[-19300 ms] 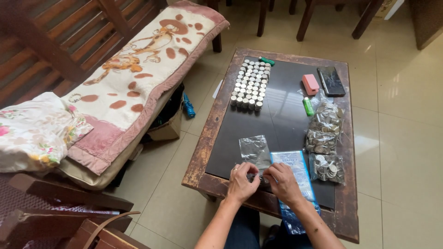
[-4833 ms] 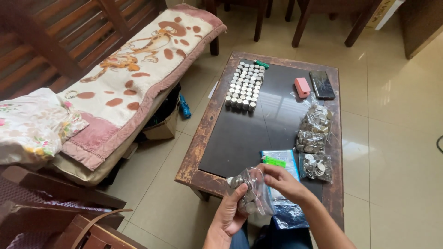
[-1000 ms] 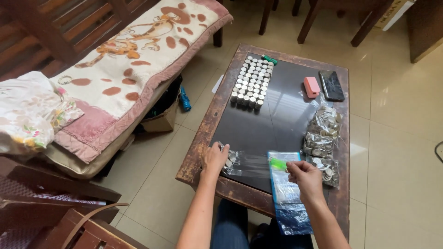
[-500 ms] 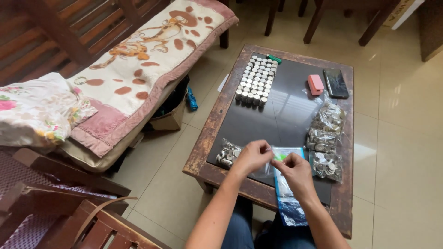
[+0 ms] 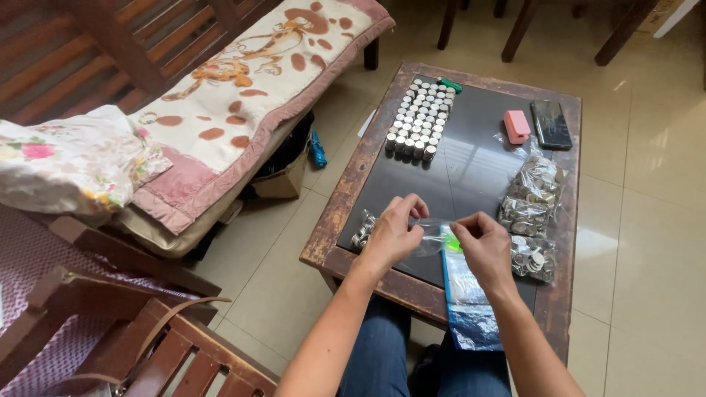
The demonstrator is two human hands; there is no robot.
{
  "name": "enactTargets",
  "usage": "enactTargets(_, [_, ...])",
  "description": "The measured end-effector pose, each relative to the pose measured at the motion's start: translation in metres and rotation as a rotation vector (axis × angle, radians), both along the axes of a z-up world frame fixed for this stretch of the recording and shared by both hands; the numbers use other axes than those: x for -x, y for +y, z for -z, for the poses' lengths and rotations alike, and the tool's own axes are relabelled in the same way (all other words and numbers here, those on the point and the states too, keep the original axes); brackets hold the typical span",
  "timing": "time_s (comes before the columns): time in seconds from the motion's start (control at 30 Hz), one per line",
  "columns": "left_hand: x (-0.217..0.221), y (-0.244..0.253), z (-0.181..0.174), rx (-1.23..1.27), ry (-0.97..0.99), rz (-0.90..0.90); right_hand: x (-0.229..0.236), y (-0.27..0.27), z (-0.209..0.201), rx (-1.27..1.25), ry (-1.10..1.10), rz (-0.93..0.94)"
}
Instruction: Bagging coins into small plastic bags and sealing them using a lighter.
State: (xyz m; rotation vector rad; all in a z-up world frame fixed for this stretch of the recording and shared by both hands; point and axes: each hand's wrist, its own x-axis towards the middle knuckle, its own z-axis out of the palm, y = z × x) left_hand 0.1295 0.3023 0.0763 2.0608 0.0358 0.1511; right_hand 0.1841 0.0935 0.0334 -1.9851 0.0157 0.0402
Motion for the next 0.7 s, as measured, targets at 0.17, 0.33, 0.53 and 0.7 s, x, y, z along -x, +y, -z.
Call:
enactTargets(0.17, [-0.037, -0.008, -0.006, 0.02, -0.082, 0.084, -0.046, -0.001, -0.005, 0.157, -0.1, 0.009])
enactTargets(0.33, [-0.04, -0.001, -0.036, -0.029, -0.057, 0.125, -0.057, -0.001, -0.016, 0.124, -0.12, -0.047])
enactTargets(0.53, [-0.075, -0.004, 0.007, -0.24, -0.025, 0.068, -0.054, 0.007, -0.017, 0.061, -0.13, -0.095])
enactTargets(0.7, [-0.089, -0.003, 0.025, -0.195, -0.009, 0.008, -0.019, 0.014, -0.024, -0.208, -0.136, -0.109])
